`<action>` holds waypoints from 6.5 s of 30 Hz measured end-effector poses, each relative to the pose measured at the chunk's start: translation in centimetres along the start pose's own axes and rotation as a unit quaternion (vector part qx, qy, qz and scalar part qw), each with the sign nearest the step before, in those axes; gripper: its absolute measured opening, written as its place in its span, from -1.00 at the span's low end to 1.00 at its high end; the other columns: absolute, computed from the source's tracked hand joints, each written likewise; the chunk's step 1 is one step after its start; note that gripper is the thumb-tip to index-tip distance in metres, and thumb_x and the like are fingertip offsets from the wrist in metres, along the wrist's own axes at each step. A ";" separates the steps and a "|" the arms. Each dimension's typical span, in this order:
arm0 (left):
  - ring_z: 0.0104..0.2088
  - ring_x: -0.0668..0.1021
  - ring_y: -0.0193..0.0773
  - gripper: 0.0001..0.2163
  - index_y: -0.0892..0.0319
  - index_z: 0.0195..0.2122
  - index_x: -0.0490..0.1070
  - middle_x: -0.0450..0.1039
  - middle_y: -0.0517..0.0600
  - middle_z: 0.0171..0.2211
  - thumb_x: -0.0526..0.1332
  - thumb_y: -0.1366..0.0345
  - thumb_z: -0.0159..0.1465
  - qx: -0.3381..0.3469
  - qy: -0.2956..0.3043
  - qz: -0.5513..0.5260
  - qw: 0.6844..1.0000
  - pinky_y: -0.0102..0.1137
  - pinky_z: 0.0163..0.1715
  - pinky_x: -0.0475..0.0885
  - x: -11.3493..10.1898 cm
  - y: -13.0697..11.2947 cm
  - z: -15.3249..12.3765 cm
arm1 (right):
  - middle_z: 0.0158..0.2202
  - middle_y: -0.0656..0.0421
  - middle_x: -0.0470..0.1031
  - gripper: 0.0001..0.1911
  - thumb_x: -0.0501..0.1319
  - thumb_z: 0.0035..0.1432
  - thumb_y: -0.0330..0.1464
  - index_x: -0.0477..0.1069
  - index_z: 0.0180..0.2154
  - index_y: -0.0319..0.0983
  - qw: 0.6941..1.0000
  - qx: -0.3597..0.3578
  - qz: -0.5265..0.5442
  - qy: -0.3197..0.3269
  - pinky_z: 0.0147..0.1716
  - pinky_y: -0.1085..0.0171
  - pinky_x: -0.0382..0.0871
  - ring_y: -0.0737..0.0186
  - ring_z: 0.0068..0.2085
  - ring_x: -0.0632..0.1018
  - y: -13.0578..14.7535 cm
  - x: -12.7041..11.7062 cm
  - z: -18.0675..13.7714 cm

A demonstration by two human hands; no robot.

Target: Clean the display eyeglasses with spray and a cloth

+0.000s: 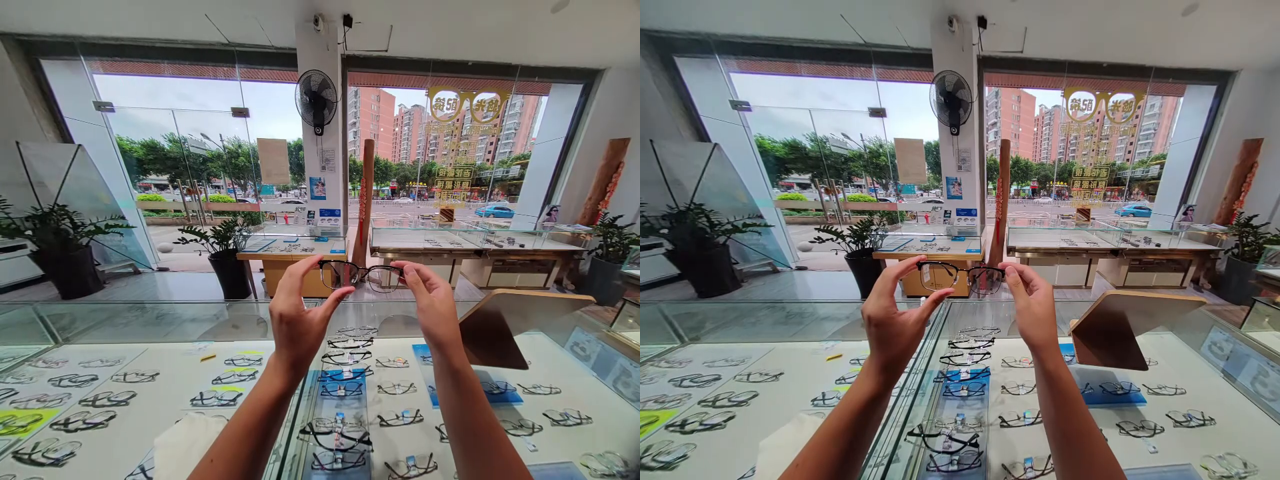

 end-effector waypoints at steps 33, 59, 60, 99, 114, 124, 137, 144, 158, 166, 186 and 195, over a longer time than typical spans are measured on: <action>0.14 0.64 0.06 -0.41 -0.01 0.31 0.41 0.59 0.12 0.17 0.46 0.04 0.29 0.099 0.198 0.008 0.975 -0.02 0.12 0.56 0.5 -0.3 0.4 | -0.06 0.09 0.65 -0.86 0.34 0.33 -0.23 0.62 -0.27 -0.12 0.968 -0.069 -0.133 0.202 0.16 -0.01 0.38 0.03 0.05 0.59 0.6 2.2 -0.7; 0.12 0.64 -0.04 -0.40 0.06 0.28 0.48 0.54 0.16 0.19 0.54 0.21 0.21 -0.110 0.285 -0.320 0.897 -0.18 0.09 0.66 2.1 2.2 0.0 | -0.06 0.10 0.65 -0.72 0.43 0.23 -0.07 0.61 -0.27 -0.15 0.934 0.102 0.059 0.336 0.09 0.09 0.42 0.12 -0.04 0.60 -1.5 3.3 -0.9; 0.13 0.64 -0.04 -0.39 0.07 0.29 0.47 0.53 0.18 0.21 0.53 0.21 0.22 -0.111 0.284 -0.323 0.896 -0.18 0.09 0.65 2.3 2.1 0.0 | -0.06 0.10 0.65 -0.72 0.43 0.23 -0.07 0.62 -0.27 -0.15 0.937 0.101 0.055 0.330 0.08 0.09 0.43 0.12 -0.05 0.60 -1.5 3.3 -0.9; -0.57 0.37 -0.25 -0.92 0.07 -0.58 0.62 0.50 -0.04 -0.60 0.45 0.40 -0.03 -0.167 0.697 0.022 0.697 -0.33 -0.39 0.20 8.4 4.2 -9.3 | -0.59 0.30 -0.12 -0.37 0.24 0.41 -0.20 -0.07 -0.60 -0.14 0.958 -0.101 -0.257 0.075 -0.52 0.21 -0.15 0.34 -0.52 0.00 3.8 1.4 -2.4; -0.41 0.46 -0.24 -0.73 0.16 -0.35 0.63 0.54 -0.02 -0.43 0.39 0.04 0.23 -0.298 0.599 -0.195 0.717 -0.38 -0.37 0.26 7.3 7.3 -12.9 | -0.62 0.31 0.11 -0.49 0.27 0.40 -0.19 0.21 -0.58 -0.17 0.943 -0.108 -0.269 0.163 -0.48 0.24 0.01 0.35 -0.53 0.17 3.6 1.7 -2.1; -0.19 0.52 -0.19 -0.58 0.20 -0.48 0.42 0.51 0.03 -0.28 0.56 0.01 0.08 -0.484 0.348 -0.457 0.661 -0.27 -0.04 0.39 6.3 9.5 -15.0 | -0.23 0.13 0.59 -0.67 0.37 0.35 -0.27 0.57 0.12 -0.12 0.869 -0.103 -0.359 0.326 -0.20 0.16 0.28 0.12 -0.24 0.53 -2.0 5.4 -2.0; -0.22 0.51 -0.24 -0.62 0.20 -0.48 0.47 0.46 -0.02 -0.34 0.59 0.07 0.06 -0.487 0.336 -0.501 0.632 -0.28 -0.02 0.39 5.8 9.7 -14.8 | -0.30 0.19 0.54 -0.65 0.38 0.34 -0.25 0.57 0.14 -0.09 0.873 -0.093 -0.323 0.353 -0.24 0.19 0.28 0.18 -0.29 0.47 -2.8 6.5 -2.1; -0.26 0.49 -0.26 -0.61 0.22 -0.48 0.48 0.42 -0.04 -0.38 0.59 0.05 0.08 -0.482 0.342 -0.505 0.629 -0.28 -0.06 0.40 6.1 9.4 -15.2 | -0.27 0.18 0.57 -0.73 0.40 0.32 -0.27 0.55 0.03 -0.14 0.865 -0.105 -0.333 0.360 -0.22 0.19 0.27 0.19 -0.28 0.48 -2.9 6.5 -2.2; -0.31 0.58 -0.32 -0.67 0.21 -0.34 0.54 0.60 -0.01 -0.30 0.61 0.14 0.09 -0.548 0.141 -0.554 0.611 -0.40 -0.18 0.44 6.3 12.2 -15.2 | -0.44 0.26 0.44 -0.76 0.37 0.33 -0.15 0.47 -0.27 -0.17 0.870 -0.027 -0.371 0.324 -0.38 0.26 0.05 0.28 -0.42 0.37 -4.5 8.2 -3.2; -0.34 0.60 -0.31 -0.61 0.22 -0.34 0.53 0.61 -0.03 -0.33 0.65 0.15 0.00 -0.559 0.095 -0.566 0.598 -0.42 -0.24 0.47 6.3 12.6 -15.1 | -0.45 0.24 0.52 -0.65 0.33 0.36 -0.11 0.47 -0.41 -0.16 0.832 0.012 -0.416 0.366 -0.40 0.26 -0.01 0.26 -0.42 0.37 -7.1 10.9 -5.4; -0.26 0.50 -0.26 -0.63 0.17 -0.40 0.51 0.50 -0.05 -0.36 0.55 0.00 0.11 -0.475 0.166 -0.456 0.734 -0.36 -0.16 0.36 5.5 12.2 -14.1 | -0.50 0.23 0.53 -0.63 0.29 0.37 -0.11 0.44 -0.44 -0.16 0.828 0.009 -0.453 0.330 -0.42 0.24 -0.01 0.24 -0.44 0.38 -5.6 9.8 -4.9; -0.20 0.49 -0.06 -0.90 0.08 -0.37 0.67 0.46 0.02 -0.34 0.41 0.22 0.27 -0.103 0.582 -0.096 0.801 -0.24 -0.12 0.28 5.9 7.5 -15.4 | -0.61 0.29 0.26 -0.53 0.25 0.38 -0.11 0.34 -0.54 -0.18 0.919 -0.042 -0.344 0.187 -0.44 0.22 0.03 0.32 -0.51 0.23 0.8 4.1 -2.6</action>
Point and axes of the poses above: each hand's wrist, its own z-axis towards the middle knuckle, its own x-axis out of the palm, y = z × x, the point moved 5 cm from there along z, towards the middle knuckle
